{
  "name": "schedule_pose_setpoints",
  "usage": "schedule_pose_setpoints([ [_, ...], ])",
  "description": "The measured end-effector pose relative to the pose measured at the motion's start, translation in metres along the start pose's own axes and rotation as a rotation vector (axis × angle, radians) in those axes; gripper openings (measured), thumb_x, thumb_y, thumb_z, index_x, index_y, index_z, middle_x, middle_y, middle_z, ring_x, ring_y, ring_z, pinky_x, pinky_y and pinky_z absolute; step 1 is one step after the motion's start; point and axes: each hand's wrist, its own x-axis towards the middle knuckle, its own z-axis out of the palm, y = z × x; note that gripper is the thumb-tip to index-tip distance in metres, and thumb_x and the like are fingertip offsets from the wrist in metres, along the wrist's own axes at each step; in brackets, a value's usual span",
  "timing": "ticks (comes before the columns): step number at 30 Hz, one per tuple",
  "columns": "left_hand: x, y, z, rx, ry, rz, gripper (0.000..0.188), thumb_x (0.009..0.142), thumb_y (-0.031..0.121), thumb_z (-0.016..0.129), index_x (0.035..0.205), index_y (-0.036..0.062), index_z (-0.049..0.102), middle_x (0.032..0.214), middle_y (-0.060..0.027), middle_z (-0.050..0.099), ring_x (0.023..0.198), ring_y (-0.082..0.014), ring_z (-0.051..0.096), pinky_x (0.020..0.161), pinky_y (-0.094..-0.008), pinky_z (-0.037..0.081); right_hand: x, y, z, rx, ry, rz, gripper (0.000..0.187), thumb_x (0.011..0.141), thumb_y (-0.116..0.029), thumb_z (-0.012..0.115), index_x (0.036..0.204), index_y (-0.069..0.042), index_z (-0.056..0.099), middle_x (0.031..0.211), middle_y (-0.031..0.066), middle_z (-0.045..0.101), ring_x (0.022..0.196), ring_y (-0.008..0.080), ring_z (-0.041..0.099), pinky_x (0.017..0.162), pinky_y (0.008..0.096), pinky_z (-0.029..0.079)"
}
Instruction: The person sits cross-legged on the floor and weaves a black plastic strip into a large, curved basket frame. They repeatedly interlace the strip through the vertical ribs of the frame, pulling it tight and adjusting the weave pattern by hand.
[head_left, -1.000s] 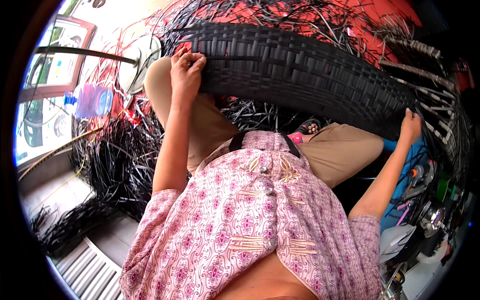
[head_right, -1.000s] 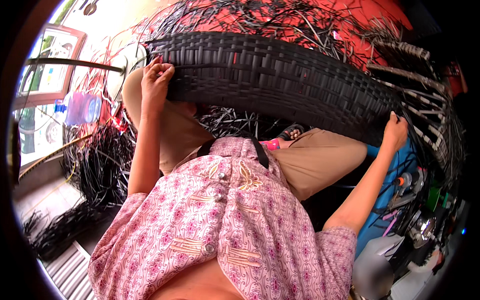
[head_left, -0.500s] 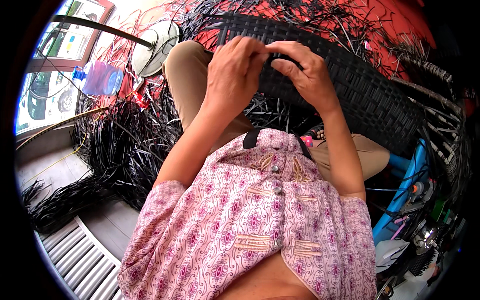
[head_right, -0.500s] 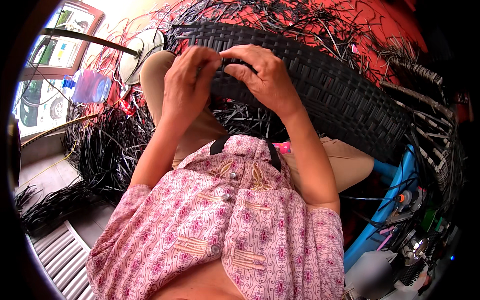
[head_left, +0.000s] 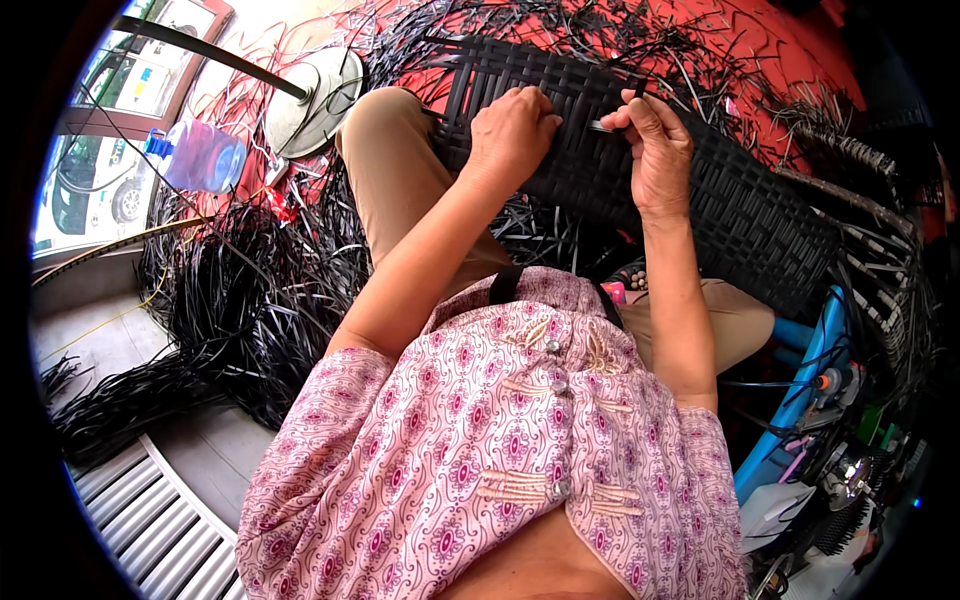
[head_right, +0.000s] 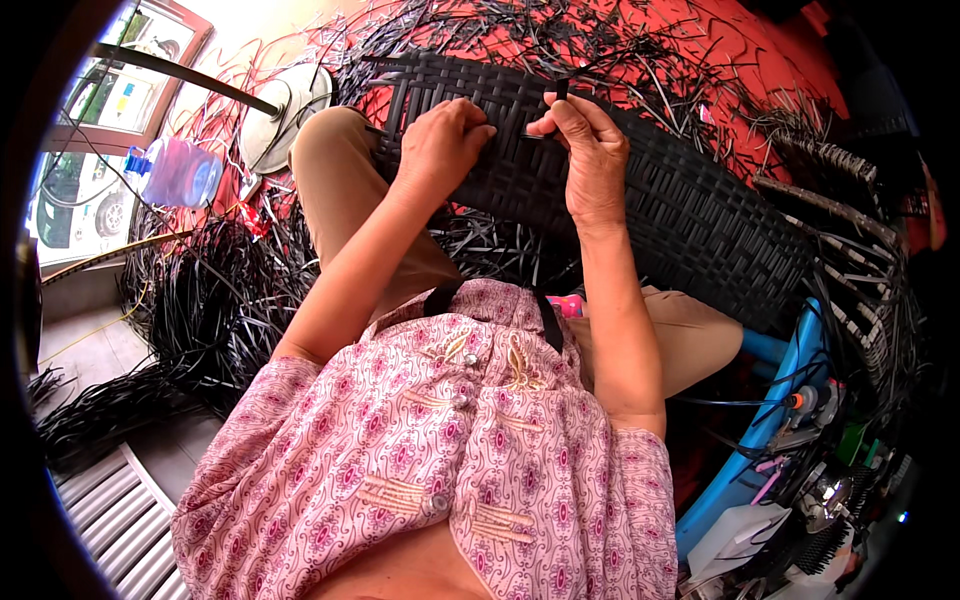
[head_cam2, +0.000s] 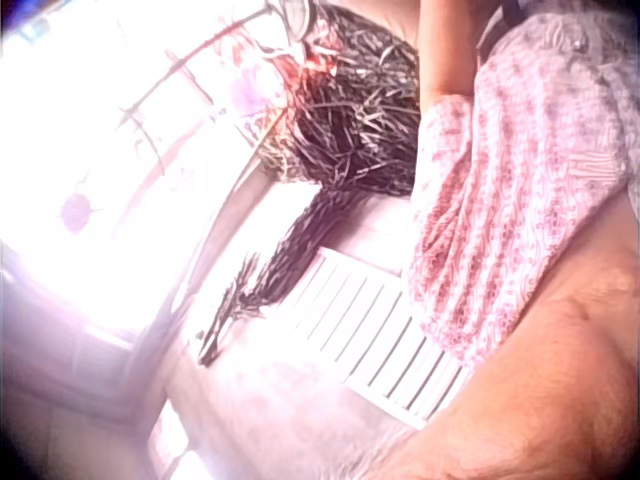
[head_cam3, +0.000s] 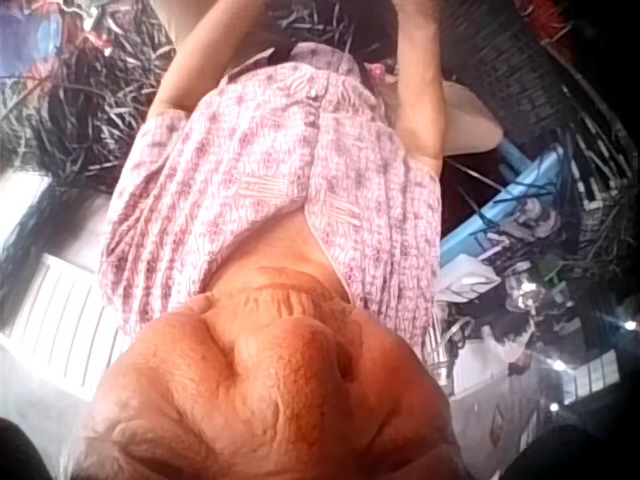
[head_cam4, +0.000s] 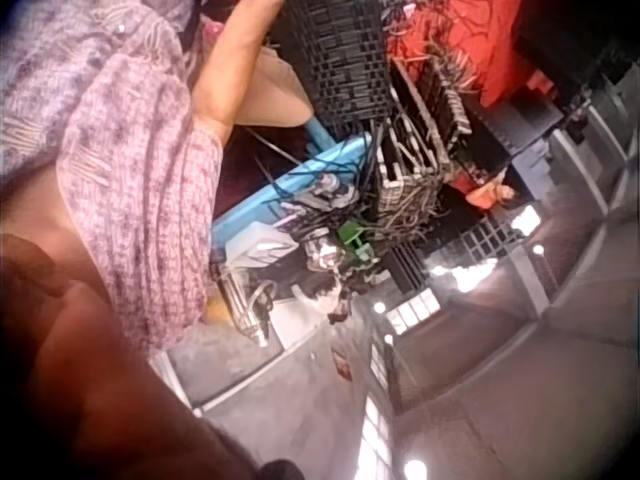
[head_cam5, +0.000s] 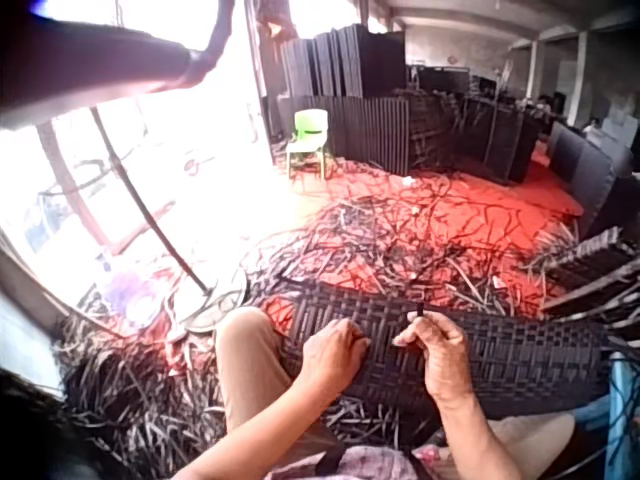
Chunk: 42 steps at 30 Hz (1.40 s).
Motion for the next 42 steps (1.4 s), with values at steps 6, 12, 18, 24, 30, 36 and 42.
schedule_pose_setpoints([
  [6, 0.004, 0.014, 0.007, 0.186, -0.049, -0.057, 0.028, 0.084, 0.026, 0.073, 0.099, 0.0038, 0.064, 0.096, -0.0142, 0.069, 0.094, -0.0326, 0.067, 0.080, -0.0430, 0.052, 0.001, -0.002, 0.007, 0.039, 0.031, -0.019, 0.024, 0.093, -0.018, 0.070, 0.104, 0.003, 0.070, 0.080, 0.0063, 0.070, 0.076, 0.0187, 0.069, 0.083, 0.0319, 0.055],
  [12, 0.001, -0.001, 0.011, -0.116, 0.035, -0.068, 0.024, 0.083, 0.021, 0.073, 0.096, 0.0019, 0.068, 0.093, -0.0160, 0.071, 0.088, -0.0314, 0.070, 0.079, -0.0394, 0.054, 0.004, -0.011, 0.018, -0.451, -0.054, 0.031, 0.021, 0.092, -0.018, 0.071, 0.097, 0.001, 0.074, 0.074, 0.0043, 0.069, 0.066, 0.0106, 0.064, 0.065, 0.0254, 0.052],
  [18, 0.003, -0.011, 0.018, -0.179, 0.082, -0.018, 0.022, 0.083, 0.016, 0.070, 0.098, 0.0000, 0.070, 0.092, -0.0175, 0.071, 0.086, -0.0318, 0.070, 0.079, -0.0383, 0.054, 0.010, 0.007, 0.020, -1.193, -0.184, -0.159, 0.023, 0.086, -0.024, 0.069, 0.092, -0.004, 0.075, 0.076, 0.0175, 0.071, 0.071, 0.0324, 0.070, 0.071, 0.0411, 0.055],
  [24, 0.002, -0.010, 0.017, -0.161, 0.073, -0.017, 0.021, 0.084, 0.015, 0.068, 0.098, -0.0009, 0.069, 0.095, -0.0186, 0.071, 0.089, -0.0322, 0.070, 0.081, -0.0385, 0.054, 0.015, 0.011, 0.032, -1.404, -0.205, -0.071, 0.019, 0.084, -0.020, 0.063, 0.082, -0.004, 0.073, 0.086, 0.0206, 0.070, 0.084, 0.0389, 0.069, 0.081, 0.0478, 0.055],
  [30, 0.001, -0.010, 0.013, -0.209, 0.034, -0.040, 0.023, 0.085, 0.015, 0.068, 0.103, 0.0001, 0.069, 0.098, -0.0186, 0.071, 0.092, -0.0325, 0.070, 0.082, -0.0381, 0.054, 0.018, 0.016, 0.040, -1.484, -0.217, -0.057, 0.021, 0.083, -0.024, 0.065, 0.086, -0.004, 0.074, 0.087, 0.0209, 0.070, 0.086, 0.0386, 0.068, 0.080, 0.0467, 0.054],
  [36, 0.010, -0.015, -0.007, 0.009, -0.128, 0.140, 0.024, 0.091, 0.019, 0.061, 0.109, 0.0052, 0.070, 0.102, -0.0185, 0.071, 0.095, -0.0357, 0.068, 0.083, -0.0442, 0.053, 0.022, 0.024, 0.027, -1.364, -0.276, -0.142, 0.020, 0.084, -0.024, 0.067, 0.087, -0.005, 0.075, 0.088, 0.0193, 0.071, 0.088, 0.0372, 0.069, 0.082, 0.0462, 0.053],
  [42, 0.033, -0.023, -0.022, 0.008, -0.275, 0.187, 0.021, 0.085, 0.022, 0.066, 0.095, 0.0038, 0.071, 0.086, -0.0162, 0.071, 0.080, -0.0327, 0.069, 0.073, -0.0417, 0.053, 0.011, 0.019, 0.041, -1.406, -0.218, -0.161, 0.024, 0.082, -0.019, 0.073, 0.101, -0.004, 0.070, 0.095, 0.0182, 0.071, 0.092, 0.0356, 0.069, 0.084, 0.0442, 0.054],
])
